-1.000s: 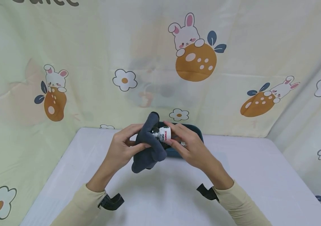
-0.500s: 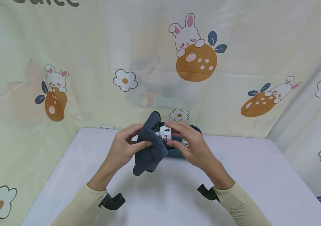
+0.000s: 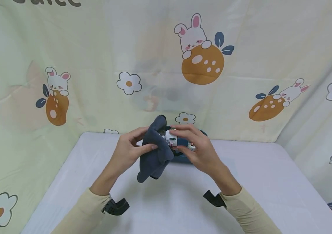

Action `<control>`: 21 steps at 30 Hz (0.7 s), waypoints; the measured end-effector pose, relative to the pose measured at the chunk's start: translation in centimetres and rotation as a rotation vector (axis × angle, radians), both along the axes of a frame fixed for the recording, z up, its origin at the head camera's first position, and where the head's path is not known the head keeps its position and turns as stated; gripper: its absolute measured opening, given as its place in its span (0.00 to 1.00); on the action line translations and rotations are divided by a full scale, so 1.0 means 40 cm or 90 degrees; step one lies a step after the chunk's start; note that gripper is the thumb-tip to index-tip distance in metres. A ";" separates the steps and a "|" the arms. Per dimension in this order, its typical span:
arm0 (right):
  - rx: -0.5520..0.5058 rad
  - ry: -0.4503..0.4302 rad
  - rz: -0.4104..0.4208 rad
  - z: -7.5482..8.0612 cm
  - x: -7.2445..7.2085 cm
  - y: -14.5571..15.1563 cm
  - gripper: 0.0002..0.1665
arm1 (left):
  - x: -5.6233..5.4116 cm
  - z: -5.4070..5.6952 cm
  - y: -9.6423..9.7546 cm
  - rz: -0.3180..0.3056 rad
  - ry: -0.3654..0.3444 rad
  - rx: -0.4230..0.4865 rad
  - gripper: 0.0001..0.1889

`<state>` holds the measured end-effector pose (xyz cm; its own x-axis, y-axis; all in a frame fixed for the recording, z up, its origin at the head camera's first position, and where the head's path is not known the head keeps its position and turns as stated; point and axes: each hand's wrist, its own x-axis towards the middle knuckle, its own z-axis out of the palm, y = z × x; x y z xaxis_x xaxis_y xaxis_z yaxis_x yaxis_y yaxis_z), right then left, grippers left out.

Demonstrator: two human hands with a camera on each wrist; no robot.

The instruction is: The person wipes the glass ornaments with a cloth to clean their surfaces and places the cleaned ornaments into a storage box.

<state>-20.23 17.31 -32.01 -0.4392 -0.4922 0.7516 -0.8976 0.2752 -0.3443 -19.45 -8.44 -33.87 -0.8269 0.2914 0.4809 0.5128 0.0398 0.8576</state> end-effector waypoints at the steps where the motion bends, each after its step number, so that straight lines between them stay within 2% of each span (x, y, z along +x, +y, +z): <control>1: -0.001 0.005 0.002 -0.001 -0.001 0.000 0.34 | 0.000 0.001 -0.001 0.001 -0.005 -0.005 0.27; 10: 0.001 0.061 0.029 -0.004 -0.011 -0.001 0.34 | -0.002 0.002 -0.004 0.001 -0.039 -0.022 0.27; 21: -0.012 0.071 0.013 0.000 -0.008 -0.006 0.37 | -0.003 -0.008 0.005 -0.007 0.015 0.028 0.27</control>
